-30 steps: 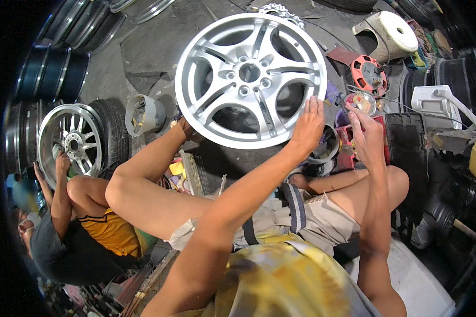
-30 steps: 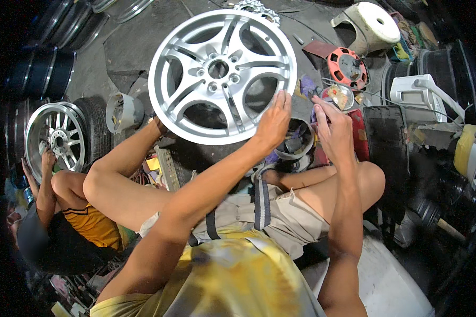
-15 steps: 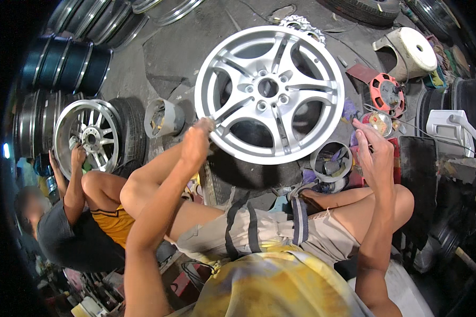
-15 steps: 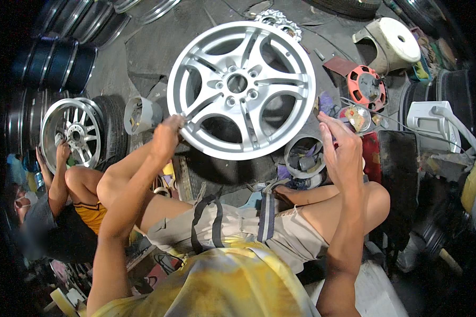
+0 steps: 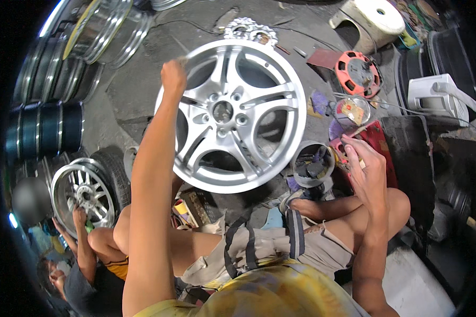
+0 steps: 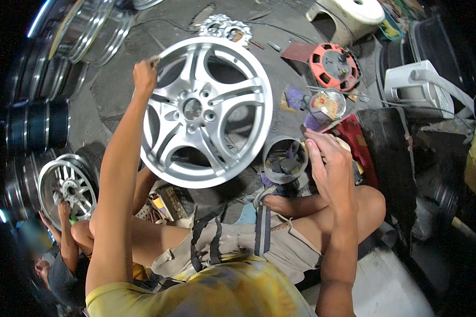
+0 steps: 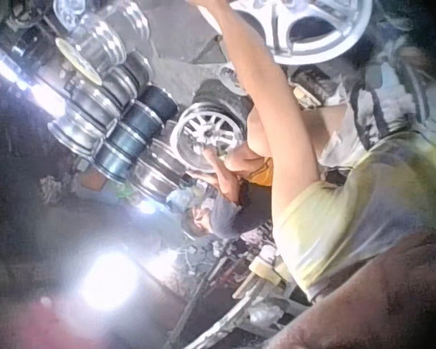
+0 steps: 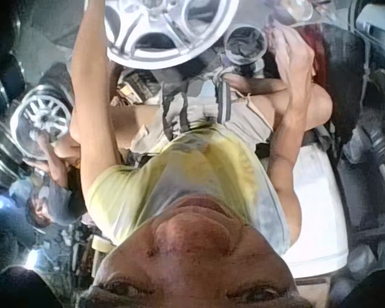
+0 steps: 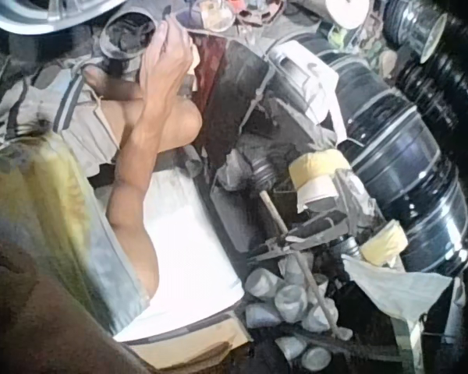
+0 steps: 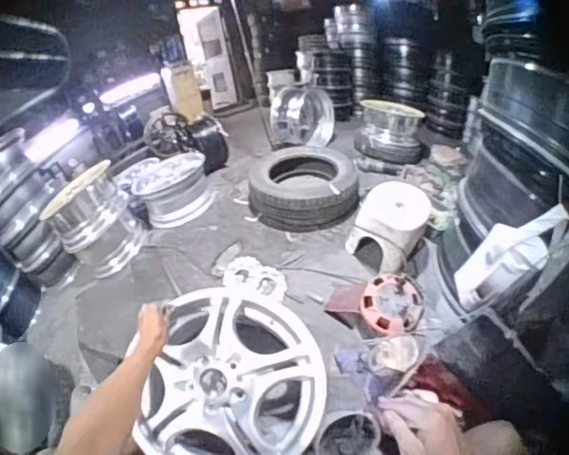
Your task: The person sits on the floor and scrubs a silver car wheel rim with a cloth. They wipe the spokes and the outer rim repeatedly, occasionally dipping the cloth into a container. Another person is visible in the background working on a tire.
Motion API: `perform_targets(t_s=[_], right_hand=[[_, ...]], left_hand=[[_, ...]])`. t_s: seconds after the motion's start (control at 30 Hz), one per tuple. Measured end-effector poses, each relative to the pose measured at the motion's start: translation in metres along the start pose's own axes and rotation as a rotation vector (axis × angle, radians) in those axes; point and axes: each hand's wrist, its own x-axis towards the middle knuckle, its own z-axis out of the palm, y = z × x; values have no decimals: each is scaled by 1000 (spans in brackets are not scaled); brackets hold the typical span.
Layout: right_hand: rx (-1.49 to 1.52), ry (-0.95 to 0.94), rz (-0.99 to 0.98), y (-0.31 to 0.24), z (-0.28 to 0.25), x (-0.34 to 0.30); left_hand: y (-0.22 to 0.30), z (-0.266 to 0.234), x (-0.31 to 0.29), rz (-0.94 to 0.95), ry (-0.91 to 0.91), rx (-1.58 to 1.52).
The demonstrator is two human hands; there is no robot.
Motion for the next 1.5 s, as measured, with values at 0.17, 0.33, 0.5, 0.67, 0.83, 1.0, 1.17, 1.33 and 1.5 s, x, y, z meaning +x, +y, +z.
perform_targets(t_s=[0.17, 0.33, 0.5, 0.67, 0.83, 1.0, 1.17, 1.33, 1.5], right_hand=[[-14, -25, -10, 2, 1, 7], [-21, -31, -32, -1, 2, 10], [-20, -48, -27, 0, 6, 8], [-52, -77, -64, 2, 15, 7], [-102, -168, -74, 2, 25, 6], [-66, -177, -53, -2, 33, 10], [-85, -208, -70, -6, 37, 13], [-166, -258, -34, -1, 38, 15], [-182, -229, -79, 8, 35, 17]], left_hand=[[137, 51, 25, 371, 2, -572], [229, 38, -77, 441, -469, -667], [216, -14, -199, 805, -631, -728], [121, -75, -266, 1075, -1049, -514], [24, -147, -277, 1007, -878, -470], [-4, -178, -269, 364, -860, -610], [99, -128, -292, 303, -592, -864], [208, -30, -309, 172, -300, -891], [244, 33, -260, -43, -264, -891]])
